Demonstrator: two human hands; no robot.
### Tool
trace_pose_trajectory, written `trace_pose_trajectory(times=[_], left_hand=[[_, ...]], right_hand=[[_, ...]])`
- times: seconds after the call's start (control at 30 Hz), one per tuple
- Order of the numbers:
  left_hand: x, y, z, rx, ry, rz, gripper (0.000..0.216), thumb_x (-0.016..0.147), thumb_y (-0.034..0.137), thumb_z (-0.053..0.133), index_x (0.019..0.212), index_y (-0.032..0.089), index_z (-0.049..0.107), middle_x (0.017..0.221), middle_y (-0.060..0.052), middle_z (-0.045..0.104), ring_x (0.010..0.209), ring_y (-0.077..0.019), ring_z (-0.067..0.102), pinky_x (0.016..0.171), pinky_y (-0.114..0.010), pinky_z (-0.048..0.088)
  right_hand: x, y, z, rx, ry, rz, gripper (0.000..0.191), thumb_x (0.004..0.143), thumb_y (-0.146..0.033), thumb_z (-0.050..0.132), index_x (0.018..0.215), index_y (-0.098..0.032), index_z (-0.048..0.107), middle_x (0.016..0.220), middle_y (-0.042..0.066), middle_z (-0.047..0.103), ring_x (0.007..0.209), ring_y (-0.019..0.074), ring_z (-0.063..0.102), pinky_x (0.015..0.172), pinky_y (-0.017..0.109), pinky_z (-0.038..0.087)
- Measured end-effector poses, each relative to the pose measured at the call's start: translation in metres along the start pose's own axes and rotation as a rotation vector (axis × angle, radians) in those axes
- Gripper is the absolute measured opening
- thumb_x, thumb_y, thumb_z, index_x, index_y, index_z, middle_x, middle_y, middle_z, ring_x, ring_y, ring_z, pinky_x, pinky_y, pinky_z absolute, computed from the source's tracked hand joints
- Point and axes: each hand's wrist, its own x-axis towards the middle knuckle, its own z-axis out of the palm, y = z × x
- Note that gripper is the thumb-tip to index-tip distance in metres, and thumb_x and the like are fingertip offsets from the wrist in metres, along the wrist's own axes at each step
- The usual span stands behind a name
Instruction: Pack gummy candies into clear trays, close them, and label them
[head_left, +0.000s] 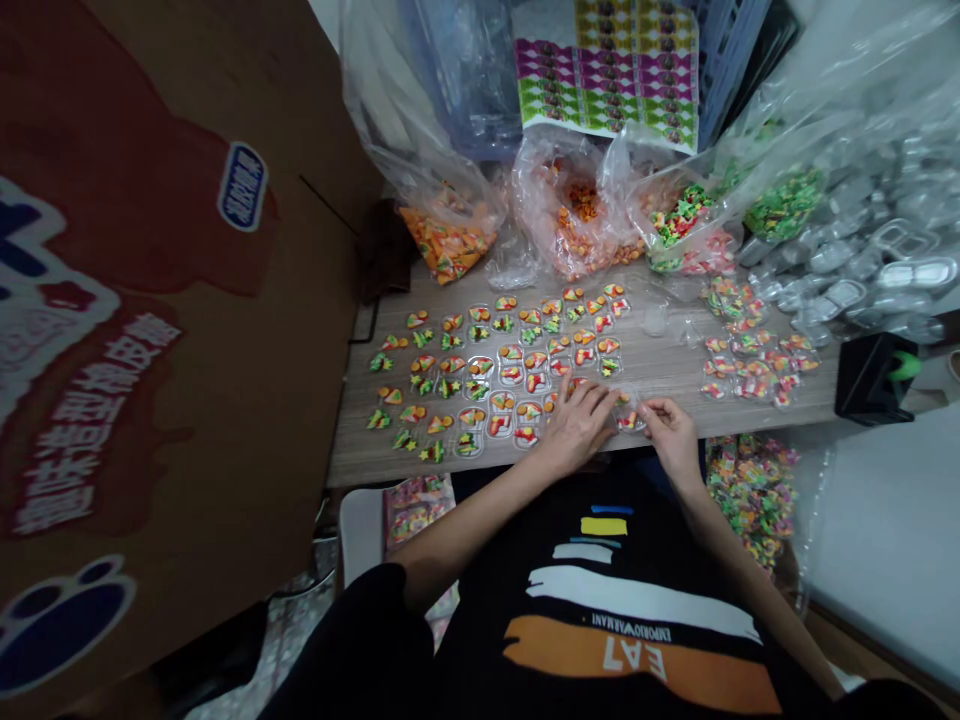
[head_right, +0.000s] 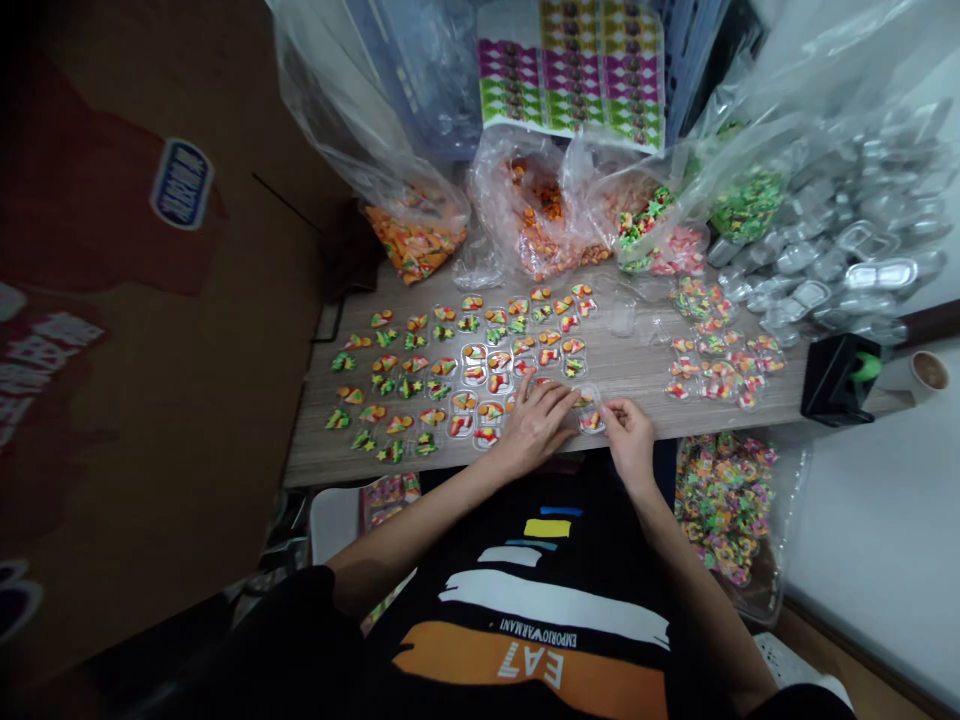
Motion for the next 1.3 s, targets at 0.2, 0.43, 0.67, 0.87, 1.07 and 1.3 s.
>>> trace_pose_trajectory(times=[0.2,0.43,0.67,0.87,1.07,1.3], left_hand=[[-0.002,0.001,0.0,-0.012,0.036,-0.006,0.057,0.092,0.032,0.067,0.143,0.015,0.048,0.134,-0.014,0.062,0.129,-0.0316,0.053,0.124,-0.067,0.015],[-0.011,0.001,0.003,0.014,-0.008,0.053,0.056,0.093,0.03,0.064,0.146,0.018,0.048,0.147,-0.015,0.055,0.143,-0.0337,0.043,0.122,-0.067,0.021],[-0.016,0.0,0.011,0.066,-0.088,0.126,0.053,0.099,0.033,0.055,0.146,0.01,0.046,0.155,-0.018,0.046,0.151,-0.0323,0.033,0.125,-0.062,0.019],[-0.013,0.006,0.002,0.096,-0.198,0.136,0.061,0.098,0.038,0.056,0.15,0.01,0.041,0.161,-0.02,0.037,0.153,-0.032,0.028,0.125,-0.061,0.016],[-0.011,0.004,-0.001,0.066,-0.242,0.125,0.062,0.097,0.036,0.056,0.151,0.012,0.039,0.163,-0.02,0.033,0.153,-0.0321,0.028,0.125,-0.062,0.014],[-0.01,-0.005,-0.008,-0.031,-0.098,0.106,0.049,0.096,0.015,0.049,0.145,0.014,0.048,0.158,-0.015,0.043,0.153,-0.0315,0.027,0.125,-0.064,0.016]], right_hand=[[0.002,-0.006,-0.002,0.163,-0.011,0.149,0.043,0.061,-0.056,0.081,0.077,-0.018,0.067,0.053,-0.005,0.056,0.044,0.0097,0.045,0.04,0.021,0.035],[-0.003,0.006,0.002,-0.119,-0.02,-0.041,0.036,0.078,-0.057,0.069,0.079,-0.021,0.066,0.062,0.0,0.061,0.057,0.0161,0.055,0.05,0.027,0.045],[-0.001,0.01,0.001,-0.43,0.027,-0.322,0.019,0.09,-0.037,0.057,0.083,-0.021,0.064,0.085,0.005,0.062,0.076,0.0203,0.06,0.072,0.034,0.049],[-0.001,0.008,-0.001,-0.655,-0.028,-0.387,0.023,0.096,-0.03,0.045,0.093,-0.022,0.067,0.094,0.008,0.067,0.088,0.0242,0.061,0.081,0.036,0.048],[-0.009,0.01,0.001,-0.815,0.002,-0.512,0.04,0.1,-0.027,0.039,0.13,-0.023,0.066,0.11,0.011,0.068,0.096,0.0251,0.063,0.084,0.036,0.05],[-0.022,0.02,0.009,-0.985,-0.07,-0.816,0.05,0.103,-0.026,0.04,0.153,-0.018,0.044,0.154,0.014,0.049,0.145,0.0297,0.039,0.111,0.047,0.037]])
